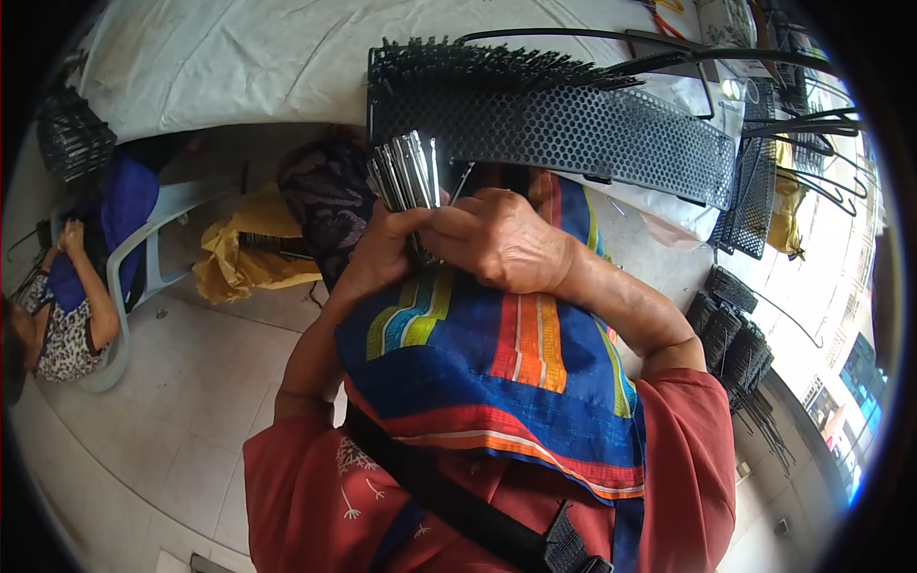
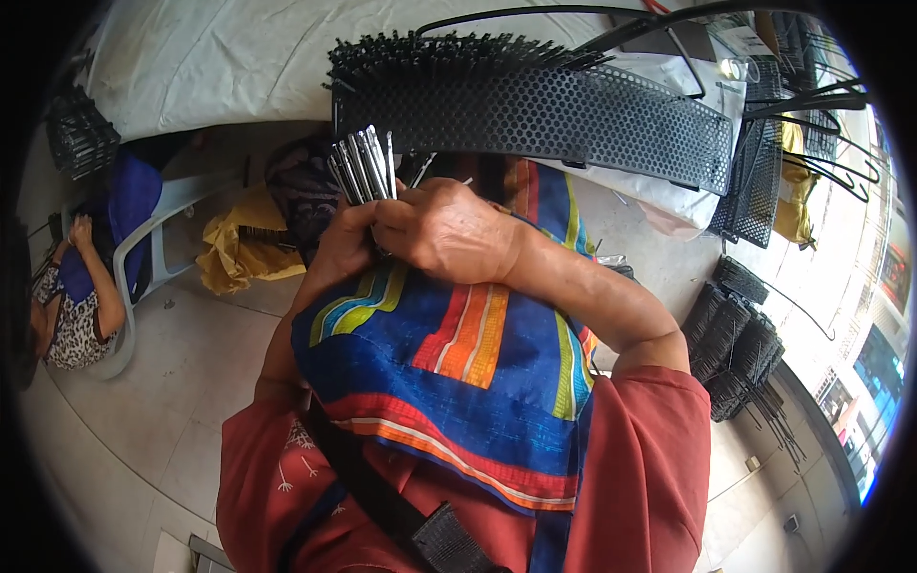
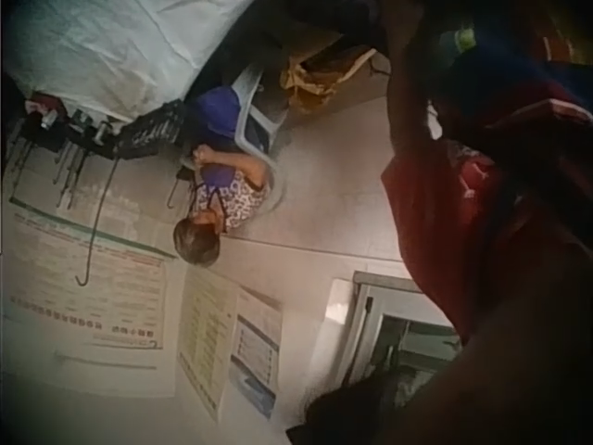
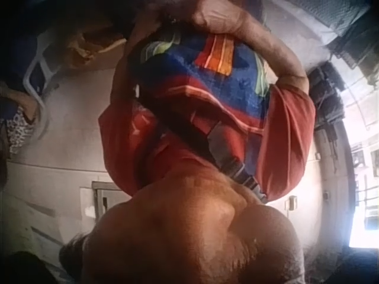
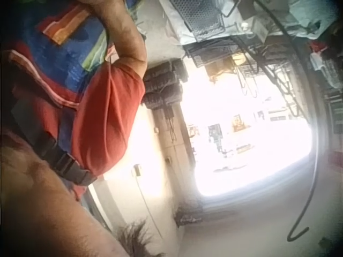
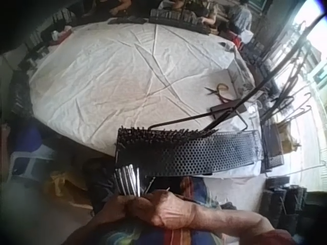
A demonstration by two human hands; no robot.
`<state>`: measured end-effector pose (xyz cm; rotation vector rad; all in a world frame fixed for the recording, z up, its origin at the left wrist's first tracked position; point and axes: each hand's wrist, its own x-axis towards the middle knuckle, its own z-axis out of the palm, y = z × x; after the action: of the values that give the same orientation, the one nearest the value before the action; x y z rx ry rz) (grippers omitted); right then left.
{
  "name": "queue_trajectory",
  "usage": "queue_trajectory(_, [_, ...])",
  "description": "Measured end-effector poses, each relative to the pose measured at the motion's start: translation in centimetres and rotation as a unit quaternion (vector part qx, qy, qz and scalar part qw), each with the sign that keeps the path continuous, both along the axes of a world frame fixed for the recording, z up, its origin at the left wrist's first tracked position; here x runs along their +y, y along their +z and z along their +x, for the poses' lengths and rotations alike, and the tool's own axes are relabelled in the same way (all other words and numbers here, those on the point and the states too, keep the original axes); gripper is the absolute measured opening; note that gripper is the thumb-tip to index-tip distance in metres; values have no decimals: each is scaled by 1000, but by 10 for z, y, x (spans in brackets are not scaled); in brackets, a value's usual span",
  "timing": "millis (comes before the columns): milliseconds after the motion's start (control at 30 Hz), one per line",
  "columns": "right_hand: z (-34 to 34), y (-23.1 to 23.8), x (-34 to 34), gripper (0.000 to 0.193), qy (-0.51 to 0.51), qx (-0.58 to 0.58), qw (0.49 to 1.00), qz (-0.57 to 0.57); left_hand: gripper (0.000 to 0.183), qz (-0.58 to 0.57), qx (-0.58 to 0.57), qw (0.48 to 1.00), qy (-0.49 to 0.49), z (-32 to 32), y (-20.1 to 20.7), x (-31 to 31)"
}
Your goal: The person assembles small metal pins into a flexible black mesh mat on a workspace table by hand.
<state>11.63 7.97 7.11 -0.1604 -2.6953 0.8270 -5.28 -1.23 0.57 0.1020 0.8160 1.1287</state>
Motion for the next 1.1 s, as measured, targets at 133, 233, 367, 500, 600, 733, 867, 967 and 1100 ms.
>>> queue_trajectory(133, [7, -4, 3, 13, -123, 88, 957, -249, 25, -14, 73, 997, 15, 0, 1, -3])
queue_trajectory(233, [9, -6, 14, 5, -373, 63, 712, -591, 33, 18, 47, 999, -7, -1, 10, -5])
queue_trajectory(367, [11, -34, 20, 6, -429, 58, 599, -673, 33, 14, 104, 994, 10, 1, 9, -6])
queue_trajectory(500, [4, -47, 14, 6, -361, 55, 596, -716, 35, 14, 84, 996, 8, 0, 1, 0])
queue_trajectory(600, [3, -53, 18, 7, -344, 21, 616, -708, 37, 9, 72, 997, 31, 4, 6, 3])
queue_trajectory(733, [-3, -47, 22, 5, -329, -10, 645, -690, 37, 5, 104, 995, 3, 1, 2, 1])
queue_trajectory(867, [-5, -46, 24, 3, -322, -25, 678, -660, 40, 11, 129, 991, -33, 1, -3, 2])
queue_trajectory(967, [-7, -41, 26, 3, -337, -46, 681, -648, 41, -12, 95, 995, -14, -1, -7, 2])
queue_trajectory(1100, [-2, -21, 31, 5, -420, 62, 715, -555, 38, -60, -51, 996, -37, -10, -13, -4])
